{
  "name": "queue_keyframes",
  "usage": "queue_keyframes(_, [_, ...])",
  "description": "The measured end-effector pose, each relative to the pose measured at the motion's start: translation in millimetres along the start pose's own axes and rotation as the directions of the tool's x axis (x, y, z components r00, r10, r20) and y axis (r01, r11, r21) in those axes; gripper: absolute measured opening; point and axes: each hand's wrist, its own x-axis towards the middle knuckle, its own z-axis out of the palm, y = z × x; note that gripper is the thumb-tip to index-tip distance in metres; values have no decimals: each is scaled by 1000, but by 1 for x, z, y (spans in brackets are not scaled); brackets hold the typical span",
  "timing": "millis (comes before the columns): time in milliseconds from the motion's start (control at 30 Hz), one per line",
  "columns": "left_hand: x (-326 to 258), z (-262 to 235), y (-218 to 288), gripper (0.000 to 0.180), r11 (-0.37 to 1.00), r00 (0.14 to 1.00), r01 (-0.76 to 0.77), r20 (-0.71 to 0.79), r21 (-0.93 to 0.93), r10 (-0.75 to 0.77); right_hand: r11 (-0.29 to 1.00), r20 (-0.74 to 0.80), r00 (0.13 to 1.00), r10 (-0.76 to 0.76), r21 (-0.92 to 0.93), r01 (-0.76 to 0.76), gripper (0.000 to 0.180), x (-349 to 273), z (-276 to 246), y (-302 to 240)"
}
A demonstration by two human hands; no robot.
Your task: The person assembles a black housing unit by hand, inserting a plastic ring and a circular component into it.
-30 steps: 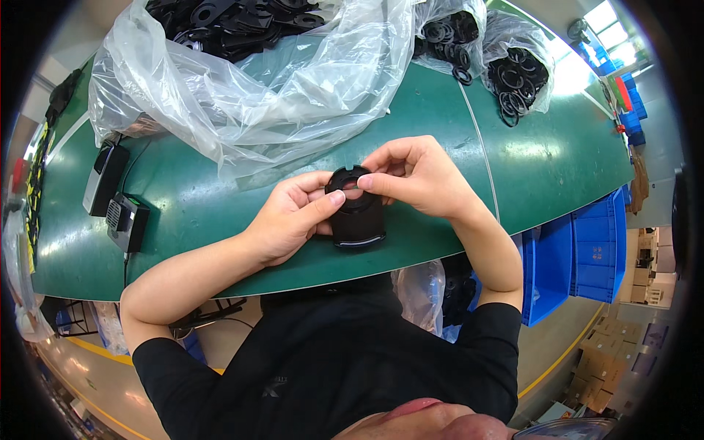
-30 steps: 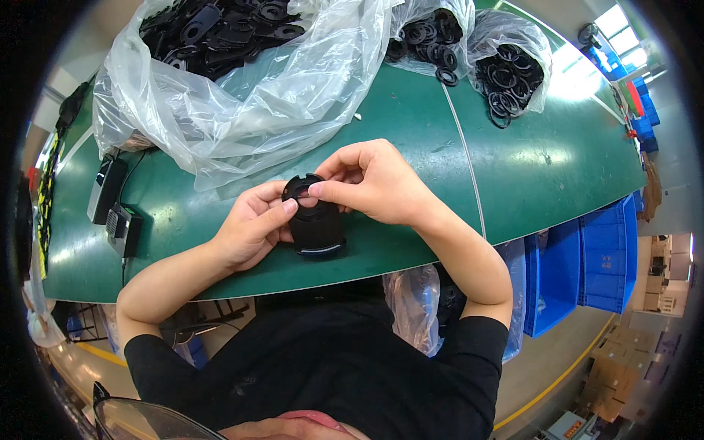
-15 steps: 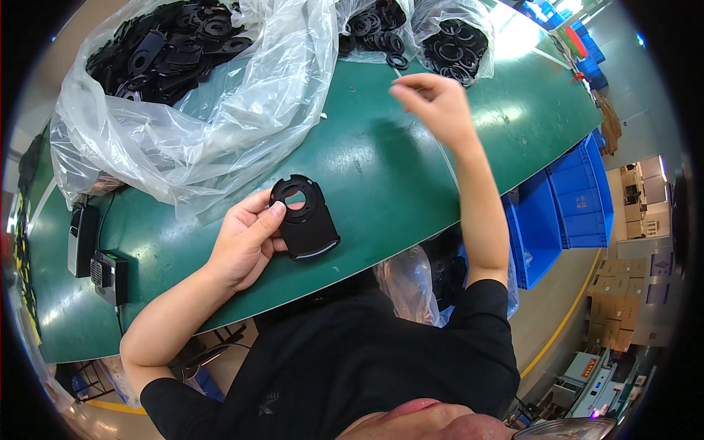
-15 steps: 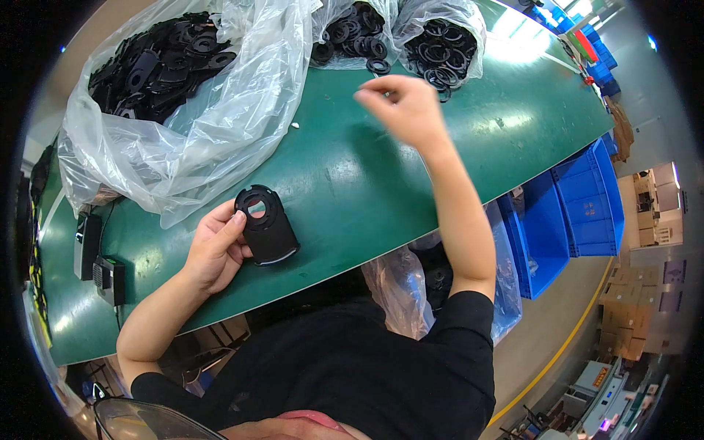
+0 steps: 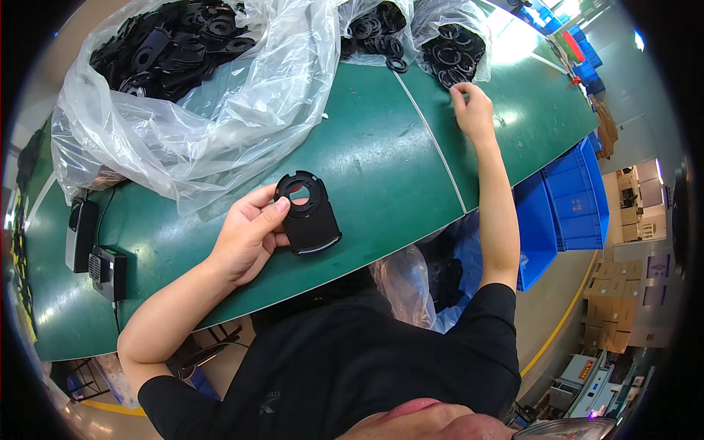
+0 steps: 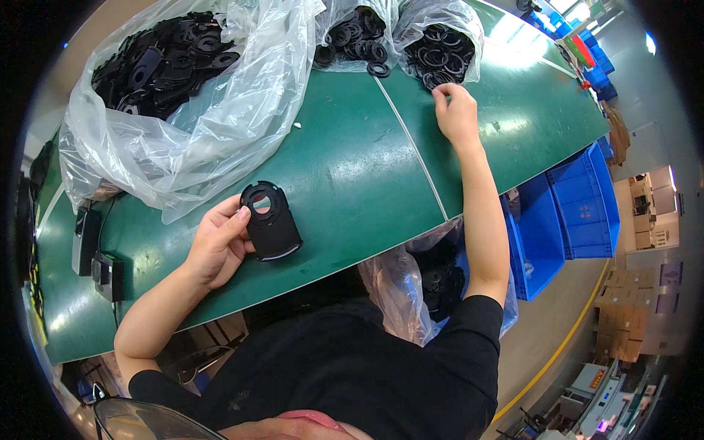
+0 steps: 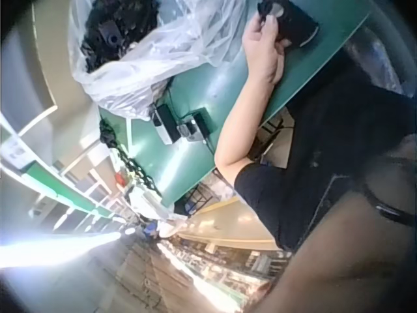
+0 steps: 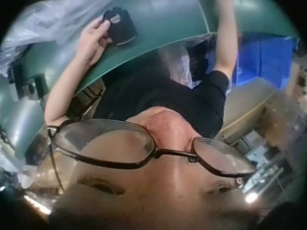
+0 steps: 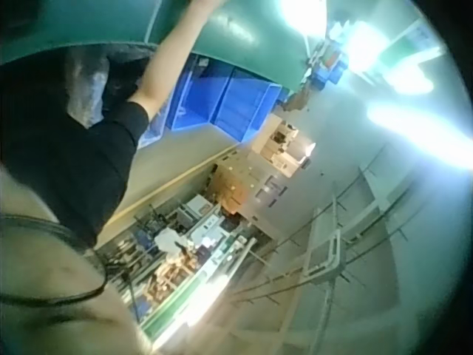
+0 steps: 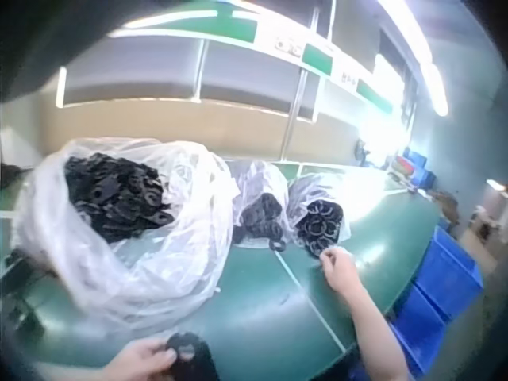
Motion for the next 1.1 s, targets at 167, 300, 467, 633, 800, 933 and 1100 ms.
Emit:
queue_keyframes(167, [1, 2, -1, 32, 1000, 1000, 2, -8, -25, -2, 916, -69, 973, 222, 358, -184, 17, 4, -8, -10])
queue_keyframes(300, [1, 2, -2, 32, 1000, 1000, -3, -6, -25, 2, 649, -3, 930, 367, 717, -254, 19, 7, -15, -16])
queue_keyframes(467, [0, 0, -4, 29, 1000, 1000, -15, -9, -27, 15, 433, 333, 896, 293, 789, -435, 27, -11, -23, -65])
queue_keyframes(633, [2, -3, -7, 29, 999, 999, -32, 9, -21, 33, 573, 718, 692, 68, 540, -617, 32, -40, -16, -127])
queue_keyframes(800, [1, -1, -5, 29, 999, 999, -38, 6, -30, 38, 869, 654, 756, 32, 355, -344, 30, -60, -13, -152])
queue_keyframes(933, [2, 0, -6, 29, 999, 999, -39, 0, -24, 39, 978, 486, 861, -151, 202, 58, 31, -63, -19, -161])
queue_keyframes(1100, [1, 1, -6, 28, 997, 998, -64, -19, -48, 63, 901, 427, 820, -382, 369, 228, 42, -80, -12, -178])
